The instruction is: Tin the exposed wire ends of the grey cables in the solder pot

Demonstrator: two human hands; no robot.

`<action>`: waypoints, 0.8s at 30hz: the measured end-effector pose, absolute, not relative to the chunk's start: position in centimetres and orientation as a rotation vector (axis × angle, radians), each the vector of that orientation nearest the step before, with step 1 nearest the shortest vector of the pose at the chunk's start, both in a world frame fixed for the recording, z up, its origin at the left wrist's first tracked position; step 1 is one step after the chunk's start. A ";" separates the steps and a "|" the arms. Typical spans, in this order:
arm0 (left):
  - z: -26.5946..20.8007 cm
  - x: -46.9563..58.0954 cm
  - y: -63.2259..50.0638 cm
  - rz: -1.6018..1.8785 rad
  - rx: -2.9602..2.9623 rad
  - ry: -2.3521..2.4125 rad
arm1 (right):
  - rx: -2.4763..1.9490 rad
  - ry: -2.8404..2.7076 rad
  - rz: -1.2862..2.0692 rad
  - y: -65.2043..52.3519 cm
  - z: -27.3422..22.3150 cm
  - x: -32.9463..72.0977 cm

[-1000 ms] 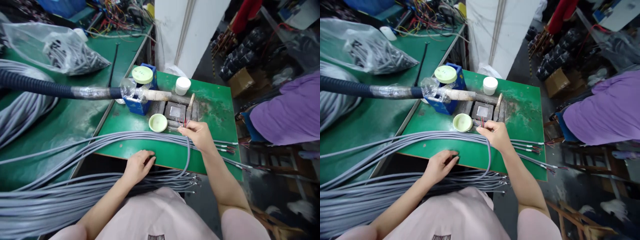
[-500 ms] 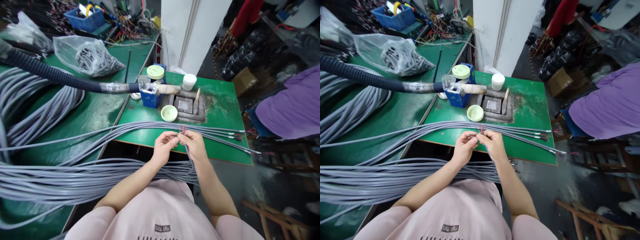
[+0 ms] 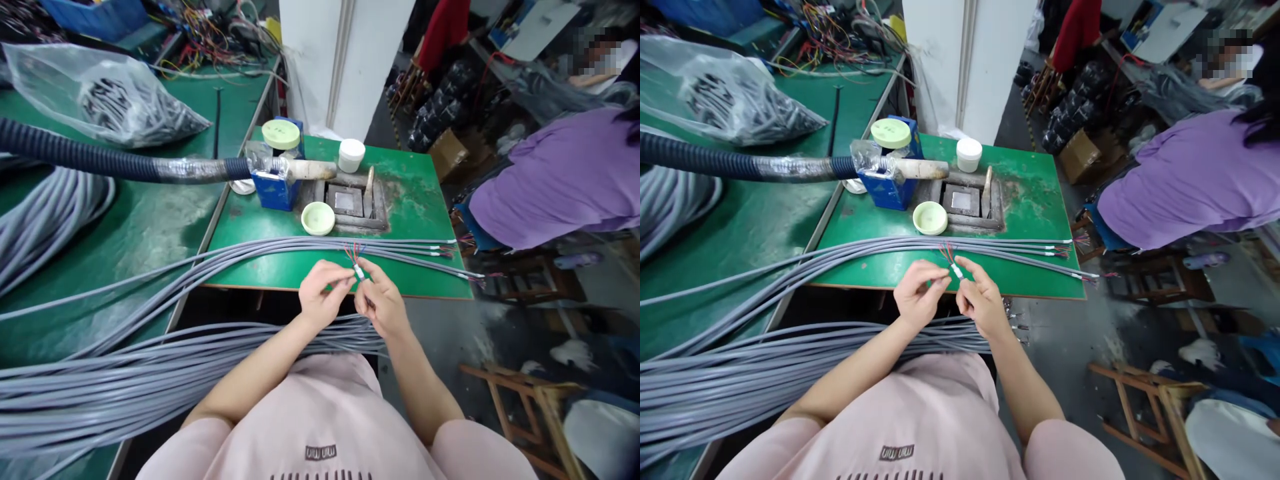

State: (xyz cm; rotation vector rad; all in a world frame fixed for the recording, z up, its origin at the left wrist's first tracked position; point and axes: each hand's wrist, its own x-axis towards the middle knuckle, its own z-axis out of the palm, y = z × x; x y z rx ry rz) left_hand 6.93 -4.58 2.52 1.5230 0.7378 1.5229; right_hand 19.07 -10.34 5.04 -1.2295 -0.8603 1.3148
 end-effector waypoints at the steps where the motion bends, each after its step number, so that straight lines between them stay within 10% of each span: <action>1: 2.6 7.1 -4.6 1.480 1.407 0.754 | -1.227 -0.843 1.316 -10.5 5.0 18.9; 10: 3.4 7.2 -5.4 0.882 0.932 0.639 | -1.286 -1.063 1.400 -11.4 5.5 21.1; 24: 3.5 6.0 -7.7 0.861 1.063 0.590 | -1.413 -1.347 0.626 -9.1 9.4 19.1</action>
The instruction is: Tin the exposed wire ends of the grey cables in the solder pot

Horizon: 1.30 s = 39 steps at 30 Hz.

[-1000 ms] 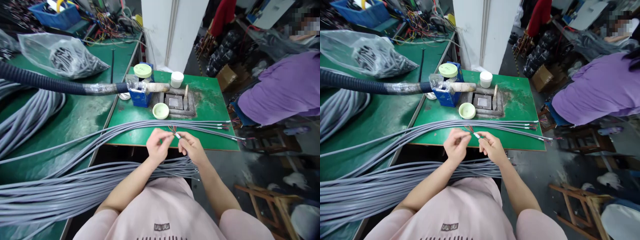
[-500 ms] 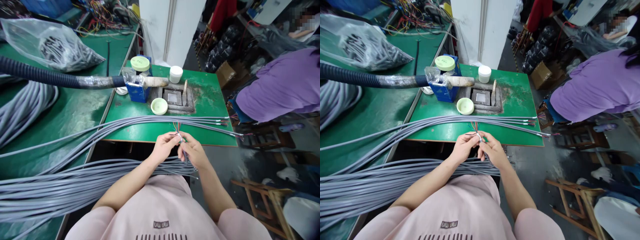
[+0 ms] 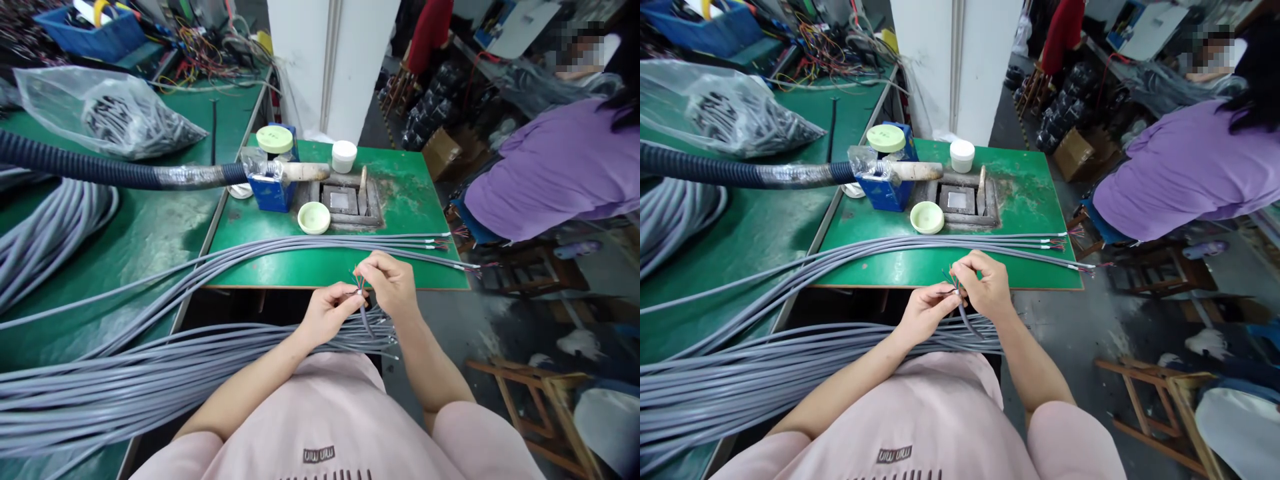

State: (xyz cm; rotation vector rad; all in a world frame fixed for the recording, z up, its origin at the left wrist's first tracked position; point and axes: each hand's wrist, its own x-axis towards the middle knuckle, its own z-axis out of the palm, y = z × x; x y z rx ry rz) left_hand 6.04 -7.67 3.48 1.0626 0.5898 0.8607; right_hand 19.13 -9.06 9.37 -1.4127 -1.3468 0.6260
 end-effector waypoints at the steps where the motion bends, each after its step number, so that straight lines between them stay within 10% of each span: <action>1: 3.5 5.9 -7.7 0.873 1.088 0.601 | -1.377 -1.289 0.629 -8.7 9.1 19.2; 39: 3.4 5.3 -6.4 0.766 0.809 0.600 | -1.259 -1.153 1.064 -6.3 5.6 20.7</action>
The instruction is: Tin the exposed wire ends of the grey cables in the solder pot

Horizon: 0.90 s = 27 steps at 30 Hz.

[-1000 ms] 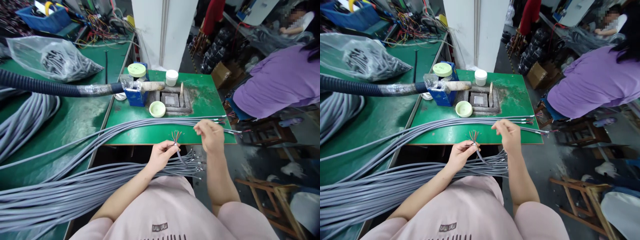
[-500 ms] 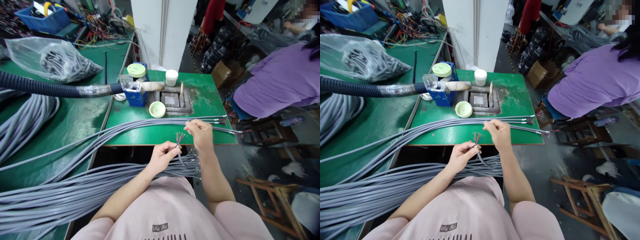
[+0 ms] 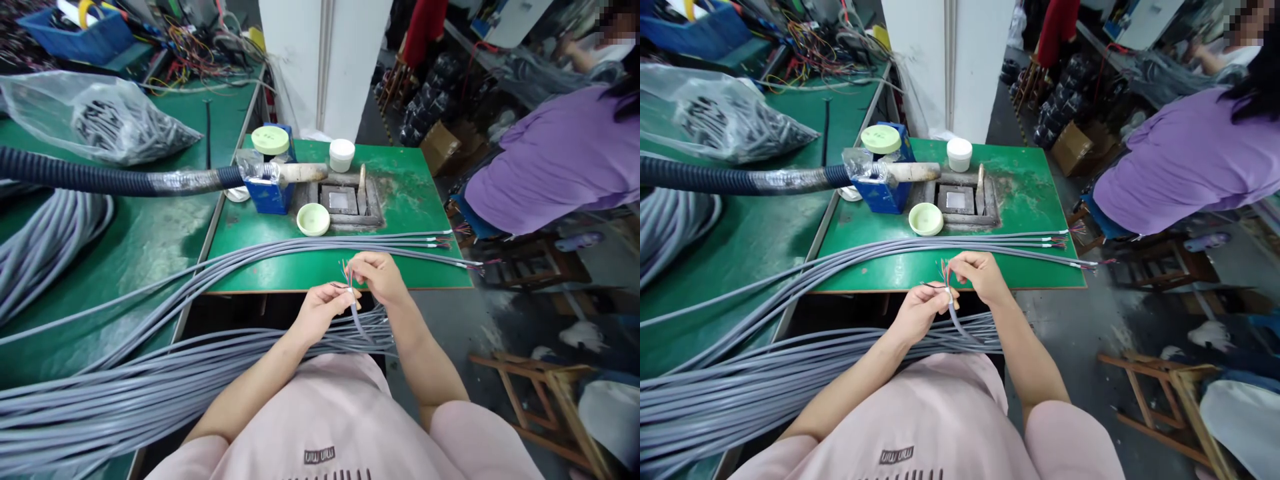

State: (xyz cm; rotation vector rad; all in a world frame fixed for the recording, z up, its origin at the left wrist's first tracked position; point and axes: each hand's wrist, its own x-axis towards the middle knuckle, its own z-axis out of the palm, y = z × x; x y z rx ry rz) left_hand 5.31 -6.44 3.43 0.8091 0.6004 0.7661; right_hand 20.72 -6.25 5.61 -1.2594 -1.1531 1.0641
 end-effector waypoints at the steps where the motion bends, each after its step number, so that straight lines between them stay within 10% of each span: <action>1: 3.6 5.2 -6.2 0.783 0.784 0.614 | -1.323 -1.164 0.962 -6.1 5.3 20.8; 10: 4.9 4.7 -4.4 0.856 0.489 0.611 | -1.075 -2.099 0.022 -9.3 5.3 21.0; 27: 7.2 -2.2 -6.7 1.411 1.835 0.668 | -1.351 -1.693 0.139 3.0 9.2 20.8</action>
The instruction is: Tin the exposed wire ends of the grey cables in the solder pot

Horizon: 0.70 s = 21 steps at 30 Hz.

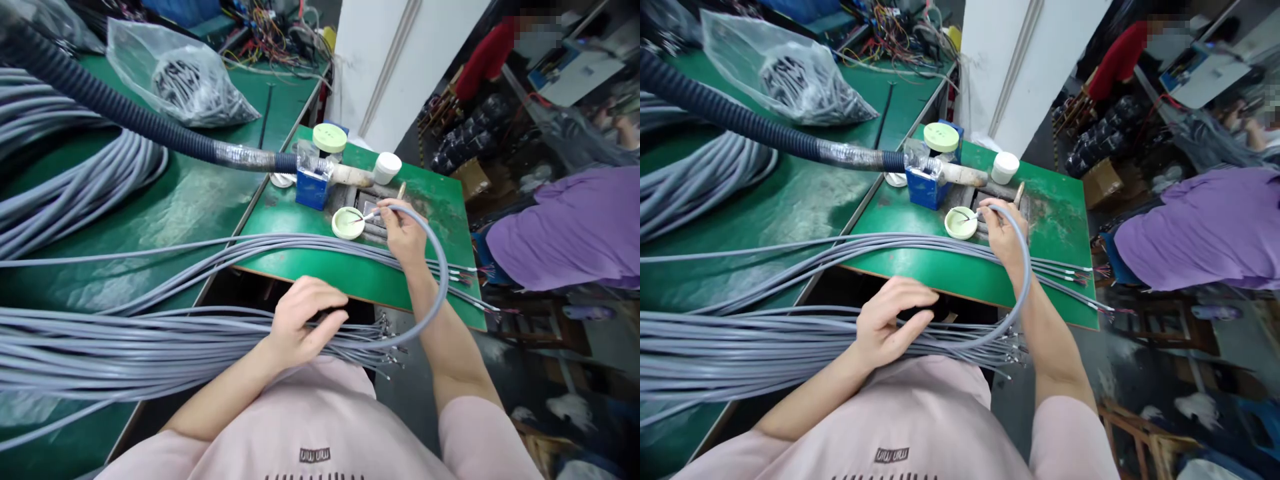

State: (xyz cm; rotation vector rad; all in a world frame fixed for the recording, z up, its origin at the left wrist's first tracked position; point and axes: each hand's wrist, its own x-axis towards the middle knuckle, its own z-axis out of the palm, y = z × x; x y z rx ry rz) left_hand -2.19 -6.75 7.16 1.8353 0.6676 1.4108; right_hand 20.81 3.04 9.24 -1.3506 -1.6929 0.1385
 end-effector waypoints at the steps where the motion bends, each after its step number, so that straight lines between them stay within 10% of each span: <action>1: 7.4 -2.6 -6.8 1.394 1.806 0.552 | -1.378 -1.724 0.127 3.6 9.1 20.7; 9: 6.6 -1.2 -7.8 0.496 1.842 -0.179 | -1.513 -1.865 0.018 5.3 8.5 19.4; 21: -1.6 2.8 -8.3 0.956 2.332 0.516 | -1.569 -1.921 -0.045 5.9 7.4 18.9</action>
